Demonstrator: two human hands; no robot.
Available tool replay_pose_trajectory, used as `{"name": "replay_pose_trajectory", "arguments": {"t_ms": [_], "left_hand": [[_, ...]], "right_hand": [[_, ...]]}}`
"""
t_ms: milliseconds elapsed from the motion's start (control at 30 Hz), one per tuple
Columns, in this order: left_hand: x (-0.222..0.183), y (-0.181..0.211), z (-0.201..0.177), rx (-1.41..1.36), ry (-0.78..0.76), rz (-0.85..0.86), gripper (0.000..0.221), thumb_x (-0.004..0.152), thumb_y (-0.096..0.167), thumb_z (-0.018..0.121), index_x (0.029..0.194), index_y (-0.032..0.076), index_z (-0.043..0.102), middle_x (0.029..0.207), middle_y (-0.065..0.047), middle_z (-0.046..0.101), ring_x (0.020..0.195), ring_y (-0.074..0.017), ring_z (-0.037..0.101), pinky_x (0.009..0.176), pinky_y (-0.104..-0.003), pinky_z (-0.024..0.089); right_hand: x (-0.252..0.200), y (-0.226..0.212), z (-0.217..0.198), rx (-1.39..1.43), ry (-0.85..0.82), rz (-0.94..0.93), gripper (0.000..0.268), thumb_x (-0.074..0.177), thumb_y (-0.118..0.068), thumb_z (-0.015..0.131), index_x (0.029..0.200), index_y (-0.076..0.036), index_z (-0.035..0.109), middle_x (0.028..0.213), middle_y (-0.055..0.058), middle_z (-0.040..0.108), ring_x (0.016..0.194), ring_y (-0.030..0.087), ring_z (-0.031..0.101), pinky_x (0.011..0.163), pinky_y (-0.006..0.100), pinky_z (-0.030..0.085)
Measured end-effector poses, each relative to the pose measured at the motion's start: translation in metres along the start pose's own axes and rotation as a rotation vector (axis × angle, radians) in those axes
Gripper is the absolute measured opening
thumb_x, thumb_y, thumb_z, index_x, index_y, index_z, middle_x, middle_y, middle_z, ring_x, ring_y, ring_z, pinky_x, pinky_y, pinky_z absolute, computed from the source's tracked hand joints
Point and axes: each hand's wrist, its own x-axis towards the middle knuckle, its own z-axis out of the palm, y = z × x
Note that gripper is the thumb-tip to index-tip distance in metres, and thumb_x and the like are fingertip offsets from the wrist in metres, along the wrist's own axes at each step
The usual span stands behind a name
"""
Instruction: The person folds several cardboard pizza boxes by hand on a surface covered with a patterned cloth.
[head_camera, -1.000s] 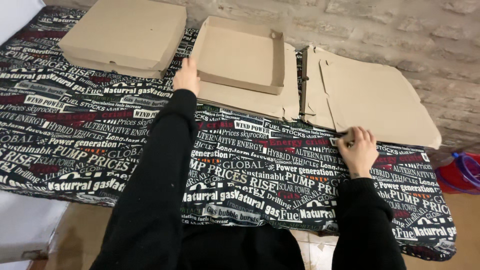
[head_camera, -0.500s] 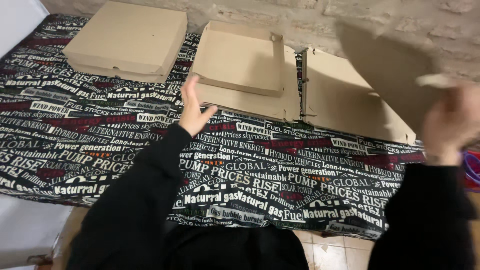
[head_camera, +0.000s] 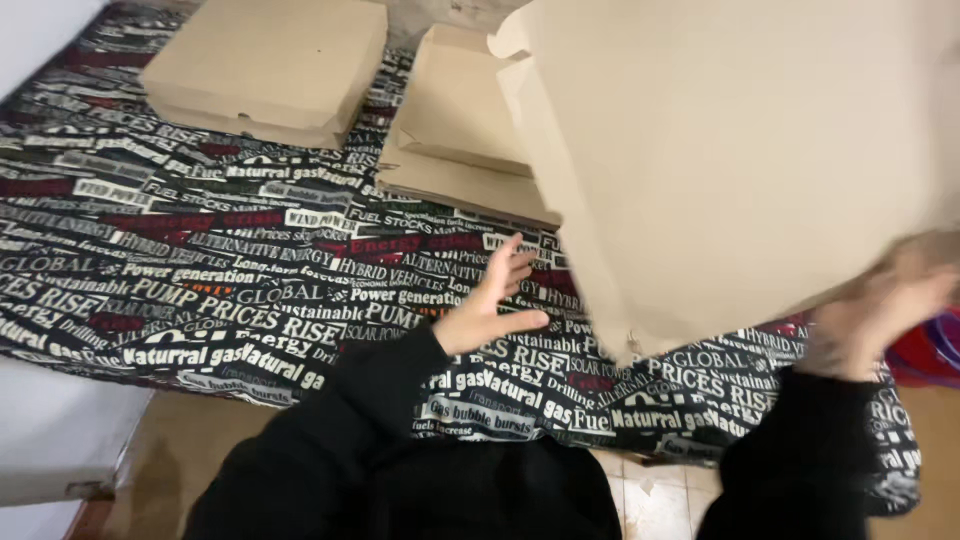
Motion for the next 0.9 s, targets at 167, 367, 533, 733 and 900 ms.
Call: {"name": "replay_pose_trajectory", "arguments": {"t_ms": [167,367,533,733,900], "left_hand": [[-0.001,-0.018,0.004,-0.203,0.094,0.187,0.113,0.093,0.032,0.078,0.169,0.023,-0.005,0.165,-0.029,0.035,0.137,-0.0439,0.061,0.113,-0.063,0.056],[-0.036,-0.059,-0.029,0.104,0.368,0.174,0.101,0.092,0.004,0.065,0.17,0.006,0.001,0.177,-0.021,0.025,0.161,-0.0317,0.031,0.134,-0.048,0.021],[-0.084,-0.079,-0.043,0.132,0.501,0.276,0.092,0.101,-0.012,0.054,0.173,0.012,0.002,0.182,-0.026,0.011,0.167,-0.0318,0.022,0.116,-0.036,0.05],[-0.126,-0.05,-0.025,0.354,0.318,0.114,0.064,0.096,-0.018,0.041,0.15,0.011,0.057,0.172,-0.02,0.037,0.121,-0.0246,0.072,0.096,-0.032,0.068],[-0.135,-0.099,-0.015,0.789,0.227,0.217,0.043,0.094,-0.003,0.064,0.133,0.013,0.073,0.149,-0.007,0.064,0.142,-0.0283,0.054,0.123,-0.048,0.043]], "right_hand": [[-0.219,-0.004,0.023,0.441,-0.042,0.328,0.009,0.107,-0.015,0.066,0.116,-0.018,0.063,0.116,-0.004,0.075,0.107,0.008,0.074,0.104,0.026,0.064],[-0.325,0.01,-0.03,0.244,-0.276,0.073,0.049,0.094,0.0,0.072,0.129,-0.013,0.041,0.135,0.003,0.055,0.108,0.01,0.058,0.083,0.022,0.053],[-0.391,-0.015,-0.06,-0.033,-0.519,-0.231,0.089,0.085,-0.007,0.082,0.155,-0.008,0.027,0.16,0.02,0.022,0.135,0.036,0.054,0.099,0.052,0.065],[-0.415,0.04,-0.067,-0.529,-0.723,-0.795,0.101,0.078,-0.058,0.084,0.166,-0.033,0.041,0.187,0.01,-0.003,0.172,0.04,-0.006,0.134,0.08,0.002],[-0.441,0.039,-0.036,-0.475,-0.885,-0.923,0.057,0.091,-0.029,0.082,0.145,-0.023,0.064,0.169,0.01,0.044,0.159,0.042,0.034,0.119,0.065,0.046]]}}
